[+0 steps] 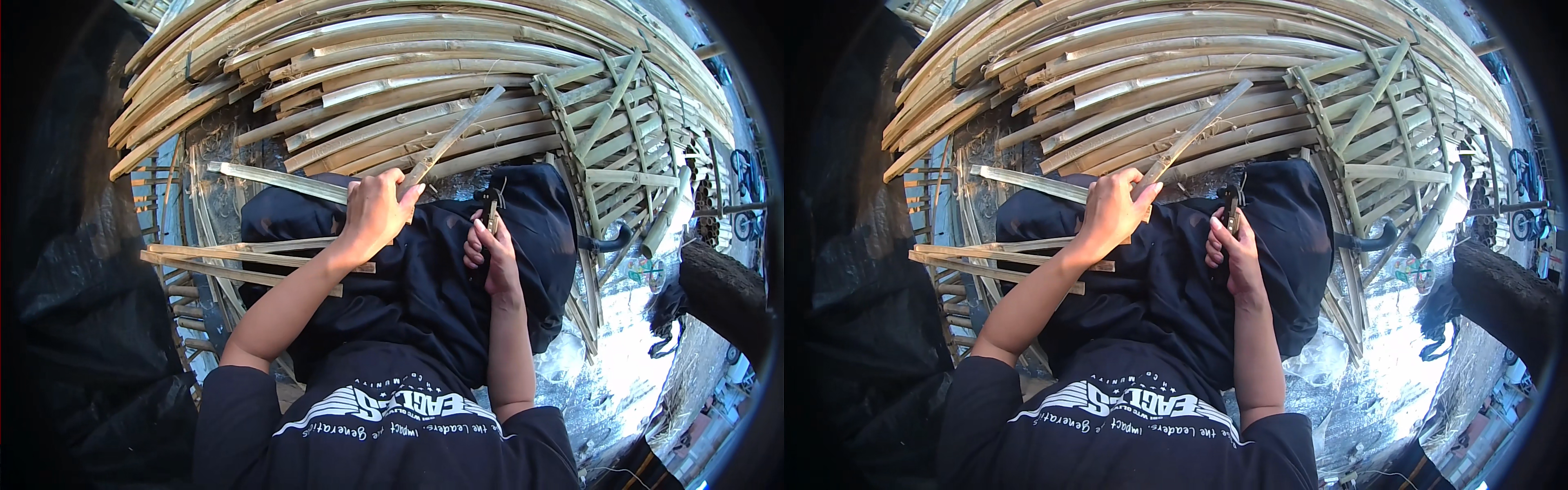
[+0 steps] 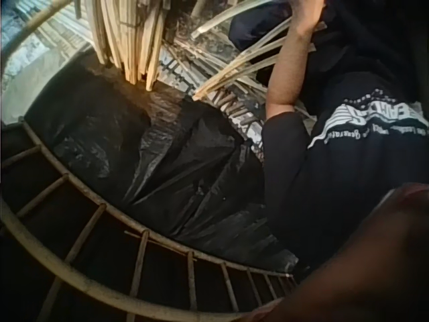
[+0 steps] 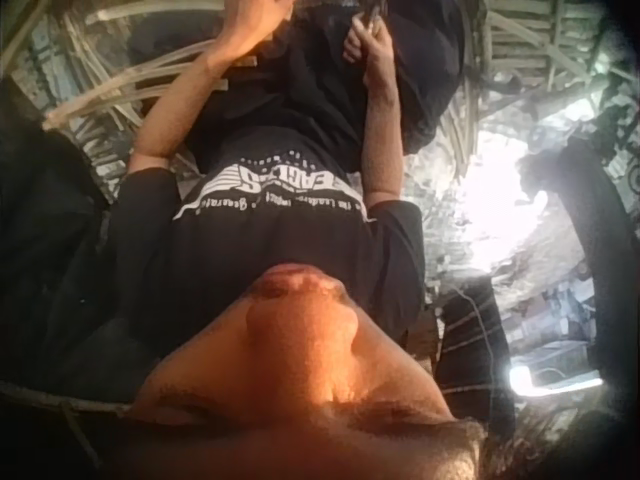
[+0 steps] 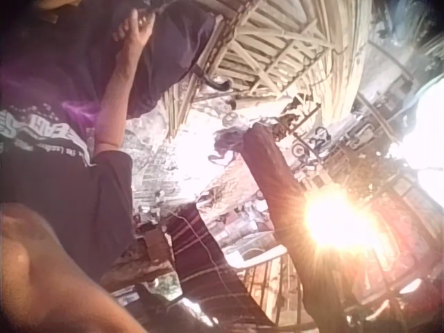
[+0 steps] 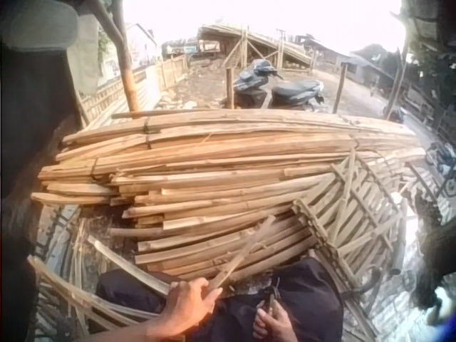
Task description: The person secures thin bamboo strips to a frame with a tool, weaving them into a lattice. They handle the strips one at a time, tapping them into place and moving the structure while sitting on the ground.
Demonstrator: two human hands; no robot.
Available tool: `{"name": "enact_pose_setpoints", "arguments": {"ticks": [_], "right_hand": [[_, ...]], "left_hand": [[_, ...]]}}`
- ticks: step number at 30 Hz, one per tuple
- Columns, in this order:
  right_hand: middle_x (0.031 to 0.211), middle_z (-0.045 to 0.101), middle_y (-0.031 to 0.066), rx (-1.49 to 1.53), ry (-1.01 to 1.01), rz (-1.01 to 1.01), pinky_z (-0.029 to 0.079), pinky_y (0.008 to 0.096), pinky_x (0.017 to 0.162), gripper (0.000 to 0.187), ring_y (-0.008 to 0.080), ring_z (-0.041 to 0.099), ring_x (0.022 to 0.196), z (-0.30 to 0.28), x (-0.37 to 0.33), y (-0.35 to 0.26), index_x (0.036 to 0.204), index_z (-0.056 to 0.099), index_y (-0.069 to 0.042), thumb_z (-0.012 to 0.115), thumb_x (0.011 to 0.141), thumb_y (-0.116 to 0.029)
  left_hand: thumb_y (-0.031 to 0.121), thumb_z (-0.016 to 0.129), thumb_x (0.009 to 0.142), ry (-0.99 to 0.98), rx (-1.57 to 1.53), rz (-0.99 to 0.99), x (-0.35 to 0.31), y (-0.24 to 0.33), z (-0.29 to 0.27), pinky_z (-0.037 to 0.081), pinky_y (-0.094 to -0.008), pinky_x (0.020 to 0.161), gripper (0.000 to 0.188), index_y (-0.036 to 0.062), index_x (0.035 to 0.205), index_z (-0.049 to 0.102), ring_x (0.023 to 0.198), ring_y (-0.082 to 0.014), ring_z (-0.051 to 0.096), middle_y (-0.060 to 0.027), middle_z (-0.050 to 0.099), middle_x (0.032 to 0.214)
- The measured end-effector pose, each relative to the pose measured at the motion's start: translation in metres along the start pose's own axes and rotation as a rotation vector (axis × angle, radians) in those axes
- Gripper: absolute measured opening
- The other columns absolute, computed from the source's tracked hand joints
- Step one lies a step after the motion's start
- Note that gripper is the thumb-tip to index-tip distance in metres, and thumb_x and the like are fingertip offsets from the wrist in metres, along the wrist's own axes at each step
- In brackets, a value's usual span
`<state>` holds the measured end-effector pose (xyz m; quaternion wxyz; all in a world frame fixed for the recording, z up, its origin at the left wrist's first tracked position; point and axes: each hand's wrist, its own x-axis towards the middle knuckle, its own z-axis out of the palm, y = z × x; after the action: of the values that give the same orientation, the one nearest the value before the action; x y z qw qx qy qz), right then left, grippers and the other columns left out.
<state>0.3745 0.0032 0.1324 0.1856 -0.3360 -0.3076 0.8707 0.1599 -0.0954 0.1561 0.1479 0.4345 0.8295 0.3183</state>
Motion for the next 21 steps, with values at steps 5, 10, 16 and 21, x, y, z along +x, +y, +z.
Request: {"name": "enact_pose_setpoints", "arguments": {"ticks": [5,10,16,21], "right_hand": [[0.070,0.048,-0.0025,-0.093,0.022,0.012,0.038,0.0220,0.048,0.020,0.0053,0.044,0.052,0.004,0.000,0.003,0.109,0.052,-0.009,0.068,0.100,-0.017],[0.069,0.050,-0.0036,-0.213,0.042,-0.022,0.040,0.0222,0.048,0.021,0.0041,0.046,0.053,0.003,0.003,0.008,0.108,0.053,-0.007,0.070,0.099,-0.015],[0.073,0.055,-0.0038,-0.404,0.062,-0.068,0.042,0.0214,0.050,0.027,0.0029,0.050,0.056,0.008,0.005,0.014,0.113,0.055,-0.006,0.074,0.096,-0.014],[0.074,0.056,-0.0042,-0.491,0.066,-0.056,0.042,0.0214,0.050,0.031,0.0025,0.050,0.056,0.008,0.006,0.018,0.117,0.056,-0.005,0.076,0.095,-0.016]], "left_hand": [[0.038,0.071,0.094,-0.087,0.053,-0.048,-0.002,-0.008,0.008,0.049,-0.0487,0.078,0.038,-0.0002,0.100,0.073,0.072,-0.0390,0.070,-0.0190,0.070,0.068],[0.034,0.070,0.094,-0.090,0.077,-0.054,-0.003,-0.009,0.011,0.049,-0.0481,0.080,0.035,0.0004,0.102,0.073,0.071,-0.0398,0.070,-0.0195,0.070,0.069],[0.033,0.071,0.094,-0.016,0.087,0.029,-0.005,-0.015,0.016,0.053,-0.0471,0.074,0.034,-0.0010,0.094,0.072,0.061,-0.0360,0.069,-0.0141,0.067,0.059],[0.032,0.071,0.094,-0.025,0.082,0.039,-0.008,-0.020,0.020,0.052,-0.0452,0.071,0.031,0.0009,0.093,0.072,0.059,-0.0347,0.068,-0.0119,0.066,0.057]]}}
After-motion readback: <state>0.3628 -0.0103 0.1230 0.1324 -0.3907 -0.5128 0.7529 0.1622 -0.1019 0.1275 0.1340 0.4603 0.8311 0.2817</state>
